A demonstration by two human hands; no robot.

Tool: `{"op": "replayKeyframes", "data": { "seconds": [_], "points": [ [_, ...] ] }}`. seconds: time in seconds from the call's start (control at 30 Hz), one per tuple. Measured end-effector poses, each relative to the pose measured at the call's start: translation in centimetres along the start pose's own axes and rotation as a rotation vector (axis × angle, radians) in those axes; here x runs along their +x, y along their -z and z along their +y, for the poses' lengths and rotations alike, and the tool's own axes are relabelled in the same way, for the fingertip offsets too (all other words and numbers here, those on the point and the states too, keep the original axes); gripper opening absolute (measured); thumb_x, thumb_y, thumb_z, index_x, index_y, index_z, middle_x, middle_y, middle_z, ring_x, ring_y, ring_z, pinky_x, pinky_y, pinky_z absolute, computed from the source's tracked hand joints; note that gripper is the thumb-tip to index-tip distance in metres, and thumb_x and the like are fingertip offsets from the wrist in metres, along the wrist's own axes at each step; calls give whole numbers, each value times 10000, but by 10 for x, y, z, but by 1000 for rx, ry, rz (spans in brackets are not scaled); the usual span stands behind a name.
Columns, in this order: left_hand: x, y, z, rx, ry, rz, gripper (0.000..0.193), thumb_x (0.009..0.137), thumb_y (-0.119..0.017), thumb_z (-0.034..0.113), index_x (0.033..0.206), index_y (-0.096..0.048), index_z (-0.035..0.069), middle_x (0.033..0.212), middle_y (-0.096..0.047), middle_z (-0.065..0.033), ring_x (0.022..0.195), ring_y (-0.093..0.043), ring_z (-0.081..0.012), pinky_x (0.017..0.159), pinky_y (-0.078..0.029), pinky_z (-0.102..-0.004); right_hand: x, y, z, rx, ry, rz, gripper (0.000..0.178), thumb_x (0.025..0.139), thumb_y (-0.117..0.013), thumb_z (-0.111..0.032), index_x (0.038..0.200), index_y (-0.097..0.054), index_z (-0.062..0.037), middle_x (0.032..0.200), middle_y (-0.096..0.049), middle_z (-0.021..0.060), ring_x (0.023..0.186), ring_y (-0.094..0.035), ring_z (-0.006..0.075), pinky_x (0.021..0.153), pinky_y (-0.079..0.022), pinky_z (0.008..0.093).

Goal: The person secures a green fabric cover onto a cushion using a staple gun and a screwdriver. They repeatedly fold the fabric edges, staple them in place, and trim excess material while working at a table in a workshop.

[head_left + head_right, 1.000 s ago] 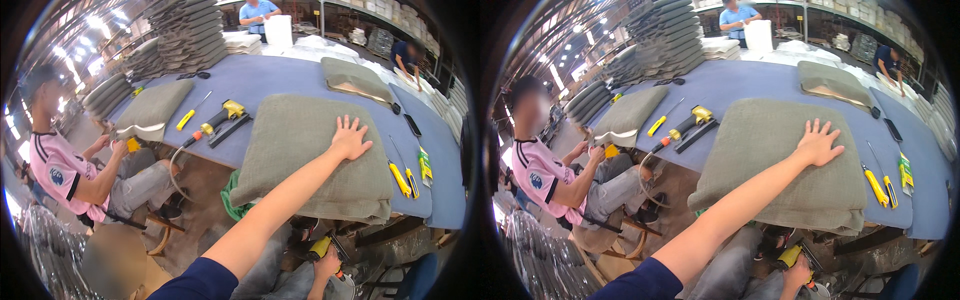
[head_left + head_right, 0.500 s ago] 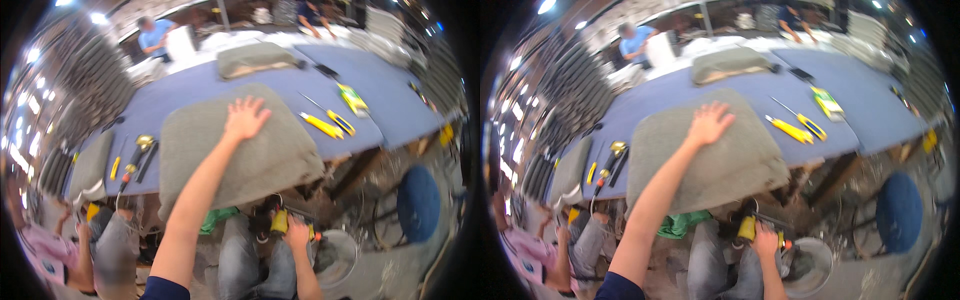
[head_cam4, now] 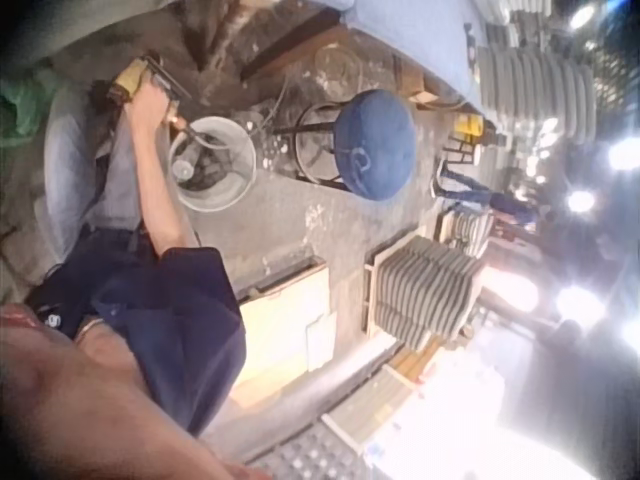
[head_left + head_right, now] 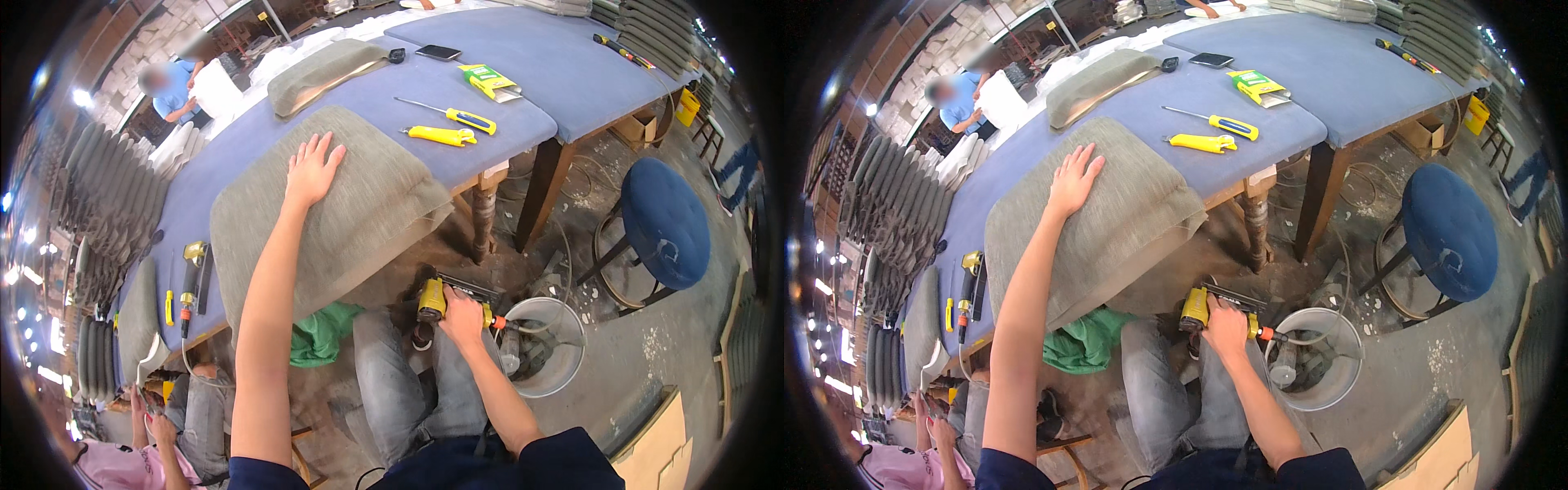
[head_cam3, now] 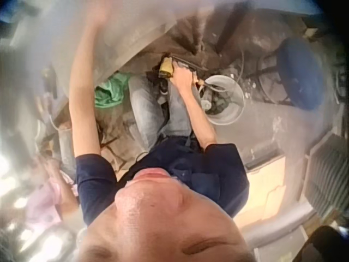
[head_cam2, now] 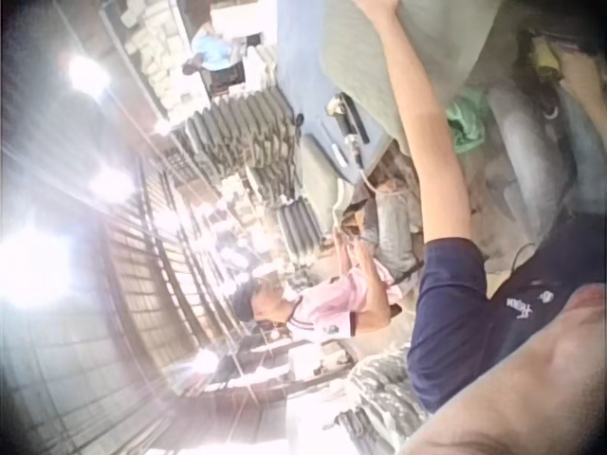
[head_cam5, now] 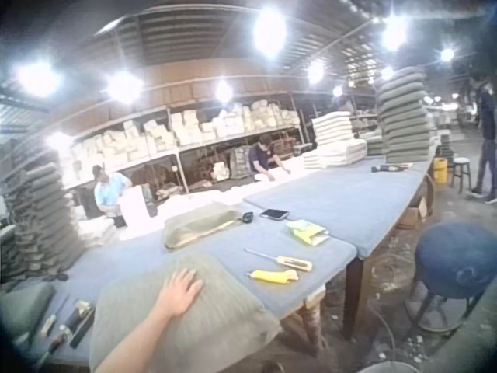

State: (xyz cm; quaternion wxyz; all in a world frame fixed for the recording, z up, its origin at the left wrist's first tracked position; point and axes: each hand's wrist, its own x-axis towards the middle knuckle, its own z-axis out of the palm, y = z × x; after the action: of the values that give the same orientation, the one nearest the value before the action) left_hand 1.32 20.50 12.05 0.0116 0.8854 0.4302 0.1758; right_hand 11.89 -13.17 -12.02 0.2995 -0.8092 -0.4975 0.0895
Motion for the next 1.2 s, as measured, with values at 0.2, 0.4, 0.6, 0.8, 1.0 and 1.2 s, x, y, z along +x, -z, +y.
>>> {"op": "replayKeyframes", "data": {
  "seconds": [0.2,0.4,0.6,0.8,1.0,1.2],
  "points": [
    [-8,1,-10,-2,-10,25,733,1019,-382,657,1576,-415,182,1656,-329,-154,1546,-256,-367,1255,-175,-522,-1,11,-7,-61,164,79,659,634,-814,-108,1262,-621,-47,996,-700,155,934,-709,344,797,-580,454],
    [-10,3,3,-35,-4,29,725,1021,-386,644,1568,-424,171,1652,-334,-159,1543,-259,-370,1261,-174,-522,7,-15,7,-116,97,-60,647,634,-816,-134,1249,-629,-64,979,-708,154,892,-719,348,772,-586,466],
    [-14,7,-1,-33,6,46,719,1022,-399,642,1562,-437,168,1648,-342,-162,1543,-266,-365,1255,-184,-526,17,-32,-12,-252,160,-225,606,708,-812,-186,1272,-633,-56,1044,-724,166,937,-731,344,812,-602,449],
    [-16,7,0,-46,-13,72,713,1022,-413,624,1551,-447,148,1640,-347,-184,1531,-280,-390,1246,-198,-543,17,-27,-15,-238,92,-195,678,688,-824,-199,1321,-621,-71,1073,-724,145,954,-730,335,814,-596,446],
    [-14,4,-1,-22,-33,75,709,1021,-417,623,1542,-456,144,1624,-375,-188,1516,-307,-403,1240,-211,-546,15,-17,2,-94,117,-148,710,649,-792,-144,1338,-636,-77,965,-739,177,886,-711,391,791,-564,502],
    [-5,6,2,-75,-22,27,737,1007,-436,636,1532,-463,119,1630,-348,-215,1517,-279,-445,1225,-165,-629,14,80,-57,677,353,272,402,731,-804,-98,1110,-715,2,923,-741,161,809,-729,354,713,-549,386]
  ]
}}
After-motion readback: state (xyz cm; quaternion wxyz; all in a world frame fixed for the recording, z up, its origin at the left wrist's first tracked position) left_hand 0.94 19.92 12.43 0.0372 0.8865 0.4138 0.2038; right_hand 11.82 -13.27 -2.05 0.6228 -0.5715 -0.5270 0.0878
